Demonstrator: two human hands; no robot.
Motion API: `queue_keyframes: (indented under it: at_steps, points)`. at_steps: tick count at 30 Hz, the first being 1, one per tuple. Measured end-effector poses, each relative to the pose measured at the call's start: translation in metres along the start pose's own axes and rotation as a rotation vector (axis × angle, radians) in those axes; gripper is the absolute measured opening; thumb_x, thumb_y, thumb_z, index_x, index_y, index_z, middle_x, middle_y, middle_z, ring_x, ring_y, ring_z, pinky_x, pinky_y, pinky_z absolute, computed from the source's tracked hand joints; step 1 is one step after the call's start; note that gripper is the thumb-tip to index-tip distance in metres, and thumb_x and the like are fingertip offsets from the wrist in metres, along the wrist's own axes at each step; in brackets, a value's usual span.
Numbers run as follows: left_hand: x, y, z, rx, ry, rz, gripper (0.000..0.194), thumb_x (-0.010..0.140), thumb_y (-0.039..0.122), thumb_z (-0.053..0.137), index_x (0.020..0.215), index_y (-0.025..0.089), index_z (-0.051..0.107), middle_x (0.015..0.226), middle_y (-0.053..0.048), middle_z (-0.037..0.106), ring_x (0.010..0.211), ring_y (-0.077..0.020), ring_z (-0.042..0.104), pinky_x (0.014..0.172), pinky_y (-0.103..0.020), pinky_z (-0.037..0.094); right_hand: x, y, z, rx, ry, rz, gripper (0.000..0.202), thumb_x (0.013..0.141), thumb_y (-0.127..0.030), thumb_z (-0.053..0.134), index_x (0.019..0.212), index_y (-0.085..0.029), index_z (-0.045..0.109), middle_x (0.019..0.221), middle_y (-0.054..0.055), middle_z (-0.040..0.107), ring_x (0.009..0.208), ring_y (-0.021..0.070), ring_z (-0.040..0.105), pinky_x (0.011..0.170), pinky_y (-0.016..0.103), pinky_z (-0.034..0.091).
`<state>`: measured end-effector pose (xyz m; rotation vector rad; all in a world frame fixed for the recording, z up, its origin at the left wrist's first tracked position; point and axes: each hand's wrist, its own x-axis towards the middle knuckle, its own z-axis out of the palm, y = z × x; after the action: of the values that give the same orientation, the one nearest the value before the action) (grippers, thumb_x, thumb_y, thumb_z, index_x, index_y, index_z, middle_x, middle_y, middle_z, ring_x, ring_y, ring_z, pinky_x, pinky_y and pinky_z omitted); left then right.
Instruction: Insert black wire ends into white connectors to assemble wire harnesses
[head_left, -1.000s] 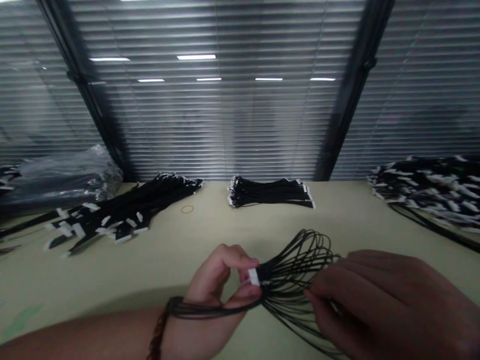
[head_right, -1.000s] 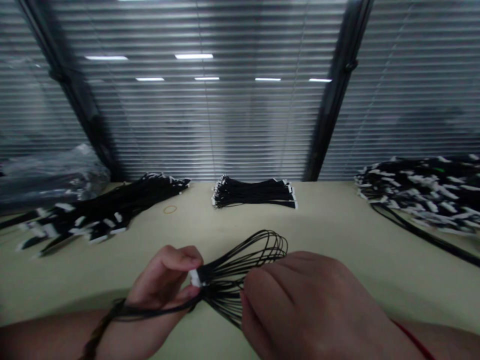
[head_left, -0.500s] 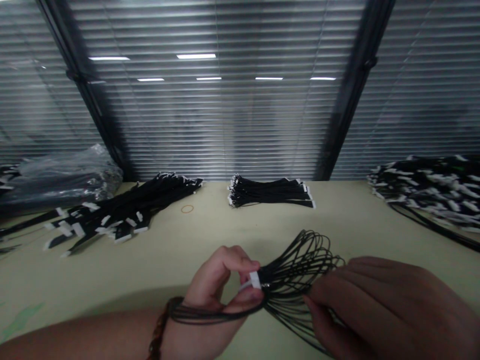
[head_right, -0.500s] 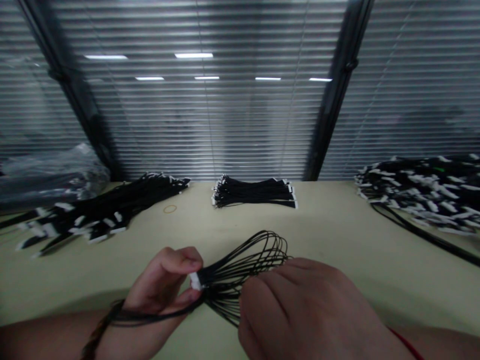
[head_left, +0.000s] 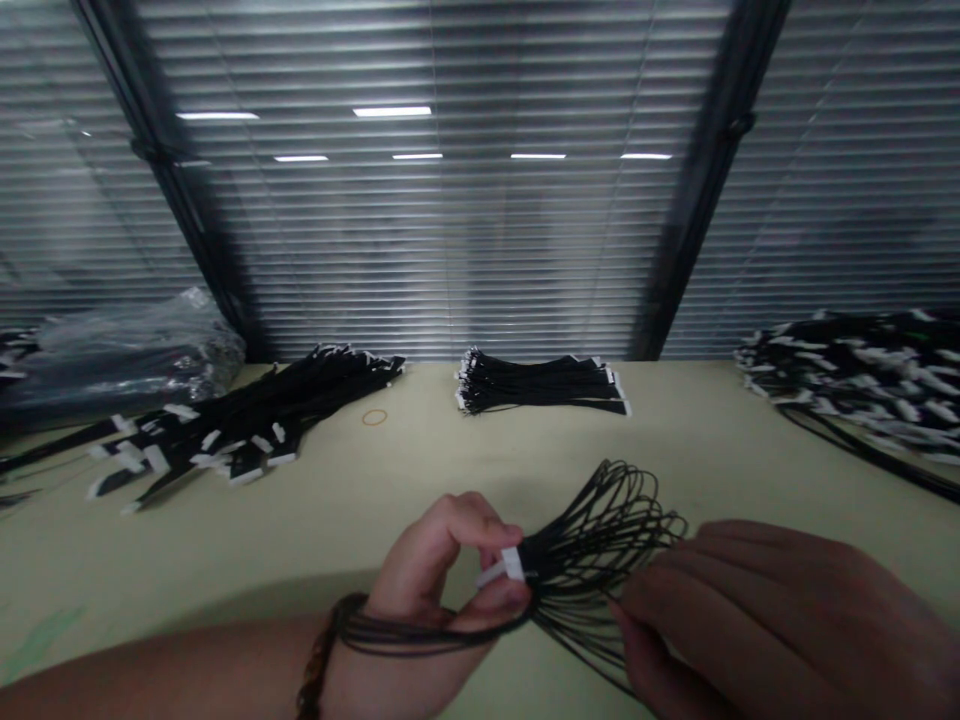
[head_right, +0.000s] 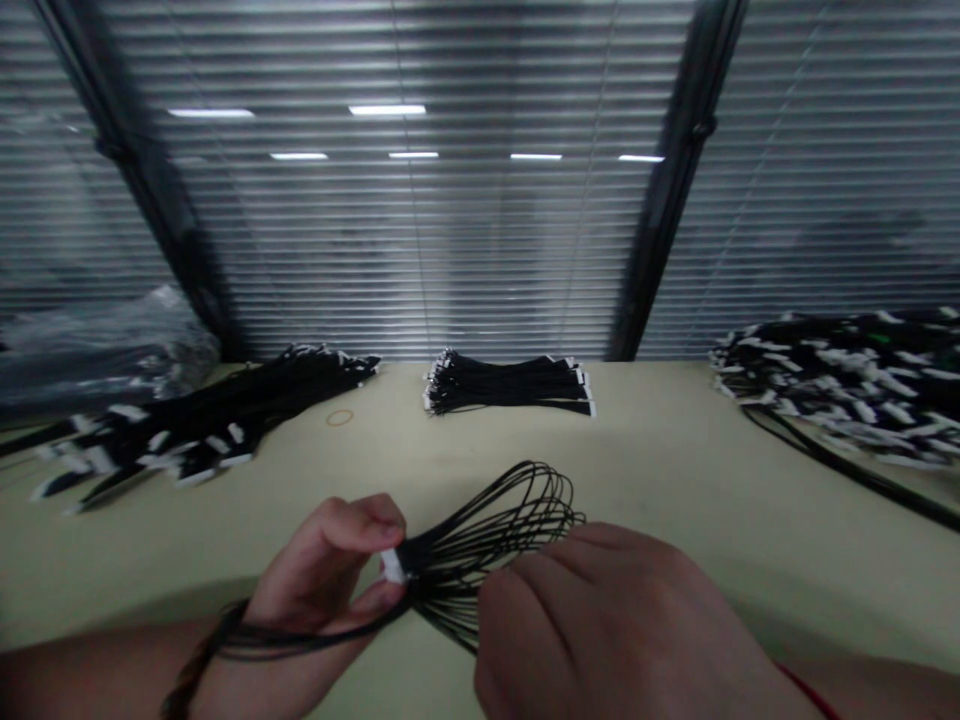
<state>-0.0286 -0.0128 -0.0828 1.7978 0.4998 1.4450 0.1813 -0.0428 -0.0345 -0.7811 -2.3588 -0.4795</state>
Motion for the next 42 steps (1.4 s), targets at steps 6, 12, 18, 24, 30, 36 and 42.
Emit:
queue_keyframes:
  at_steps: [6, 12, 18, 24, 30, 36, 42]
  points:
    - [0.001, 0.0, 0.0, 0.005, -0.027, 0.006, 0.027, 0.081, 0.006, 0.058, 0.099, 0.027, 0.055, 0.08, 0.001, 0.051, 0.073, -0.0078, 0.049, 0.067, -0.017, 0.041, 0.003, -0.003, 0.003, 0.024, 0.009, 0.002, 0.017, 0.082, -0.005, 0.043, 0.075, -0.02, 0.048, 0.056, -0.005, 0.049, 0.05, 0.0109, 0.039, 0.052, 0.03, 0.022]
    - [0.0, 0.0, 0.0, 0.019, -0.06, 0.005, 0.027, 0.082, 0.005, 0.055, 0.099, 0.026, 0.054, 0.079, 0.002, 0.049, 0.07, -0.0077, 0.047, 0.065, -0.018, 0.04, 0.003, -0.004, 0.002, 0.01, 0.024, 0.015, 0.013, 0.082, -0.008, 0.043, 0.078, -0.019, 0.047, 0.058, -0.005, 0.05, 0.049, 0.0095, 0.039, 0.05, 0.027, 0.025]
    - [0.0, -0.001, 0.001, 0.037, -0.056, 0.003, 0.025, 0.082, 0.006, 0.055, 0.098, 0.025, 0.054, 0.08, 0.001, 0.049, 0.071, -0.0084, 0.048, 0.065, -0.019, 0.04, 0.008, -0.004, -0.002, 0.139, -0.011, 0.083, 0.016, 0.081, -0.007, 0.041, 0.081, -0.019, 0.051, 0.058, -0.005, 0.05, 0.048, 0.0078, 0.041, 0.048, 0.026, 0.026]
    - [-0.005, -0.007, 0.001, -0.014, -0.086, -0.03, 0.026, 0.083, 0.009, 0.056, 0.101, 0.027, 0.052, 0.082, 0.002, 0.048, 0.071, -0.0077, 0.047, 0.064, -0.019, 0.037, 0.01, -0.006, 0.003, 0.096, -0.043, 0.112, 0.017, 0.084, -0.01, 0.04, 0.08, -0.021, 0.053, 0.064, -0.005, 0.055, 0.054, 0.0089, 0.048, 0.054, 0.025, 0.034]
    - [-0.009, -0.008, 0.001, 0.034, -0.103, -0.055, 0.024, 0.084, 0.012, 0.056, 0.102, 0.028, 0.051, 0.083, 0.002, 0.049, 0.072, -0.0076, 0.047, 0.065, -0.02, 0.037, 0.012, -0.008, 0.01, 0.08, -0.003, 0.018, 0.023, 0.092, -0.013, 0.035, 0.081, -0.019, 0.055, 0.064, -0.004, 0.057, 0.056, 0.0108, 0.049, 0.055, 0.028, 0.034]
    - [-0.009, -0.009, 0.005, 0.012, -0.042, -0.055, 0.019, 0.085, 0.016, 0.056, 0.099, 0.028, 0.052, 0.08, 0.002, 0.048, 0.07, -0.0072, 0.046, 0.063, -0.019, 0.036, 0.012, -0.006, 0.009, 0.055, -0.041, -0.007, 0.029, 0.095, -0.018, 0.031, 0.076, -0.019, 0.052, 0.061, -0.004, 0.054, 0.053, 0.0114, 0.047, 0.052, 0.029, 0.031]
    - [-0.007, -0.007, 0.007, 0.07, -0.03, -0.039, 0.015, 0.084, 0.021, 0.059, 0.098, 0.027, 0.055, 0.078, 0.002, 0.049, 0.067, -0.0073, 0.046, 0.062, -0.019, 0.036, 0.013, -0.007, 0.01, 0.056, -0.047, -0.018, 0.027, 0.095, -0.017, 0.03, 0.077, -0.019, 0.049, 0.06, -0.004, 0.052, 0.052, 0.0116, 0.045, 0.052, 0.029, 0.029]
